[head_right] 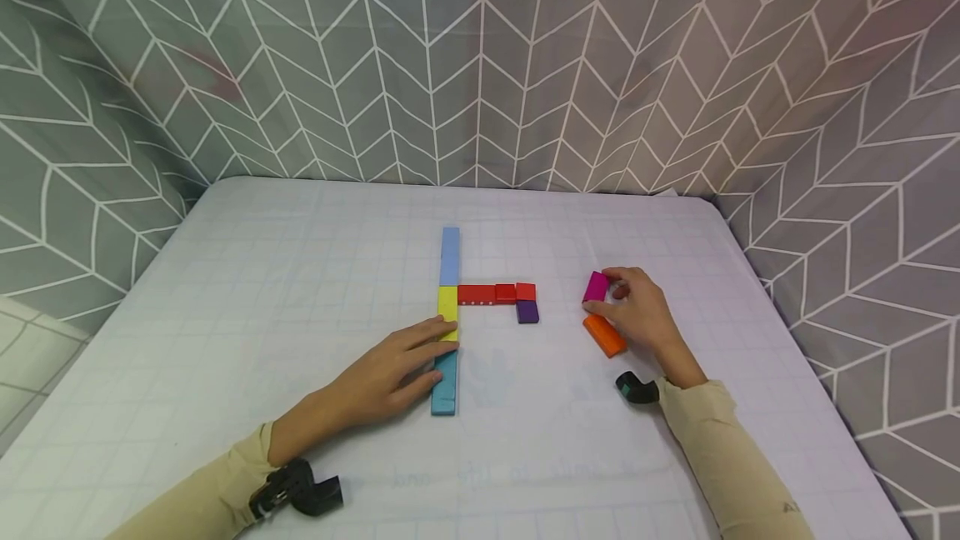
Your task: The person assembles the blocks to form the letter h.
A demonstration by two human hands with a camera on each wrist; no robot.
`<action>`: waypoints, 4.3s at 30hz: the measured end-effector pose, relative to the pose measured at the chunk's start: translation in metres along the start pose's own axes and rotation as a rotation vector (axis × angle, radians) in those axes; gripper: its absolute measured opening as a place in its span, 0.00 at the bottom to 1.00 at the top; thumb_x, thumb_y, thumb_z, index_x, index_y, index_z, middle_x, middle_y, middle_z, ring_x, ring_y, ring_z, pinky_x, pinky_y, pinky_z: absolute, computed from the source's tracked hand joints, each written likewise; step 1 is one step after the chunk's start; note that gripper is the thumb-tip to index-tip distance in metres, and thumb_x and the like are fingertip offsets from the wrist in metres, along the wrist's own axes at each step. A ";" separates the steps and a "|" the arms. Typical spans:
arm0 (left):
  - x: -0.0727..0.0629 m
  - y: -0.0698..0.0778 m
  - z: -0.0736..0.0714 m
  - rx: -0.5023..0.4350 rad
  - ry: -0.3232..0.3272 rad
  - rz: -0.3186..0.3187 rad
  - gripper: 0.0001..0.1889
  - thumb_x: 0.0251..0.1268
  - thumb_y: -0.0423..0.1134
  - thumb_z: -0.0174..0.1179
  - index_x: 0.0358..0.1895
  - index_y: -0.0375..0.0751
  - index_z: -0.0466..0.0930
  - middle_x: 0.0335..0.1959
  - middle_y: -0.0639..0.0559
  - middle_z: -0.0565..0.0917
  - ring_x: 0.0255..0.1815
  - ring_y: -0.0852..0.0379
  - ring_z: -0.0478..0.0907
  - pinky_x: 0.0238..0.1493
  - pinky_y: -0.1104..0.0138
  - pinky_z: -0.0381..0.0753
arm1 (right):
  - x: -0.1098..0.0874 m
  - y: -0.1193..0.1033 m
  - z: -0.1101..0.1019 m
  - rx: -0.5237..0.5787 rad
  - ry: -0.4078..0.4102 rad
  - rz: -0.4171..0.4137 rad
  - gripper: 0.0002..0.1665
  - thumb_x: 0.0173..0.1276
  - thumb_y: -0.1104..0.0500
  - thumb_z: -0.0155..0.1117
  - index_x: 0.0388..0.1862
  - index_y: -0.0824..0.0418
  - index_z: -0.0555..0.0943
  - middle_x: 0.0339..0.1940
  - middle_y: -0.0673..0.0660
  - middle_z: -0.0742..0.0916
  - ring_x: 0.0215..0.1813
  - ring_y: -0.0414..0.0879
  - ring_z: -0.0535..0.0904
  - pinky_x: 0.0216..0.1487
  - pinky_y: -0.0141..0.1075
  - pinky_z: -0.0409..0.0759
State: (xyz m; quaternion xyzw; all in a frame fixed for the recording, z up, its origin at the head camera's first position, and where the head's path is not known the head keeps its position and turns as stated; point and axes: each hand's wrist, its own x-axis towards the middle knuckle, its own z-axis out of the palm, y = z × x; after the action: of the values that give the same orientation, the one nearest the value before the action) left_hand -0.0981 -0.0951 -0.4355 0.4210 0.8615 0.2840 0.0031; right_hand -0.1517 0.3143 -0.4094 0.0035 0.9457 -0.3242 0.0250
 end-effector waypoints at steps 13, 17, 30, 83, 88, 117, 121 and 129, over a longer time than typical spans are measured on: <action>0.000 -0.001 0.001 -0.009 0.006 0.000 0.25 0.78 0.45 0.61 0.73 0.43 0.76 0.79 0.50 0.67 0.81 0.54 0.56 0.77 0.55 0.62 | -0.003 0.000 -0.002 0.068 0.101 -0.056 0.43 0.67 0.46 0.77 0.69 0.71 0.72 0.58 0.69 0.80 0.55 0.62 0.77 0.48 0.42 0.81; 0.000 -0.001 0.001 -0.013 0.009 0.003 0.25 0.77 0.45 0.61 0.73 0.43 0.76 0.79 0.50 0.67 0.81 0.54 0.57 0.76 0.55 0.62 | -0.006 -0.006 -0.003 0.075 0.121 -0.084 0.41 0.67 0.48 0.77 0.68 0.70 0.73 0.59 0.68 0.79 0.54 0.62 0.78 0.46 0.33 0.79; 0.000 -0.002 0.002 -0.010 0.011 0.009 0.25 0.78 0.45 0.61 0.73 0.43 0.76 0.79 0.49 0.67 0.81 0.55 0.56 0.76 0.55 0.62 | -0.014 -0.017 0.000 0.082 0.132 -0.141 0.38 0.65 0.51 0.79 0.67 0.67 0.75 0.59 0.65 0.80 0.56 0.59 0.76 0.48 0.28 0.77; 0.000 -0.001 0.000 0.005 -0.006 -0.004 0.26 0.78 0.46 0.61 0.74 0.44 0.75 0.79 0.50 0.67 0.81 0.56 0.56 0.77 0.56 0.62 | -0.037 -0.037 0.027 0.079 -0.009 -0.432 0.36 0.53 0.61 0.85 0.60 0.62 0.80 0.56 0.54 0.83 0.53 0.53 0.80 0.49 0.49 0.85; 0.000 -0.001 0.001 0.008 -0.005 -0.003 0.26 0.78 0.46 0.60 0.74 0.43 0.75 0.78 0.49 0.68 0.81 0.56 0.56 0.77 0.56 0.62 | -0.039 -0.039 0.027 0.074 -0.027 -0.441 0.36 0.52 0.60 0.85 0.60 0.61 0.80 0.56 0.52 0.83 0.54 0.52 0.80 0.50 0.49 0.85; -0.002 -0.001 0.001 0.012 -0.004 -0.011 0.26 0.78 0.46 0.60 0.74 0.44 0.75 0.79 0.50 0.67 0.81 0.55 0.56 0.77 0.57 0.62 | -0.041 -0.041 0.034 0.058 -0.088 -0.514 0.36 0.52 0.56 0.87 0.61 0.57 0.83 0.53 0.48 0.83 0.51 0.48 0.78 0.50 0.46 0.84; -0.001 -0.002 0.002 0.015 -0.005 -0.011 0.26 0.78 0.47 0.60 0.74 0.45 0.75 0.79 0.51 0.67 0.81 0.56 0.56 0.77 0.57 0.61 | -0.042 -0.042 0.034 0.050 -0.094 -0.517 0.37 0.53 0.56 0.87 0.62 0.57 0.82 0.52 0.48 0.83 0.51 0.47 0.79 0.51 0.45 0.85; -0.001 -0.001 0.001 0.017 -0.008 -0.015 0.26 0.78 0.47 0.60 0.74 0.45 0.74 0.79 0.51 0.66 0.81 0.56 0.55 0.77 0.57 0.61 | -0.043 -0.043 0.037 0.041 -0.120 -0.502 0.38 0.55 0.59 0.86 0.64 0.60 0.81 0.53 0.50 0.84 0.52 0.48 0.80 0.56 0.52 0.84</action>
State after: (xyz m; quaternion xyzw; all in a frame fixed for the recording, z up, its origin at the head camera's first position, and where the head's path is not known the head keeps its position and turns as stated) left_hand -0.0980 -0.0964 -0.4372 0.4155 0.8671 0.2747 0.0052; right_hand -0.1079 0.2582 -0.4101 -0.2498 0.9070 -0.3390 -0.0001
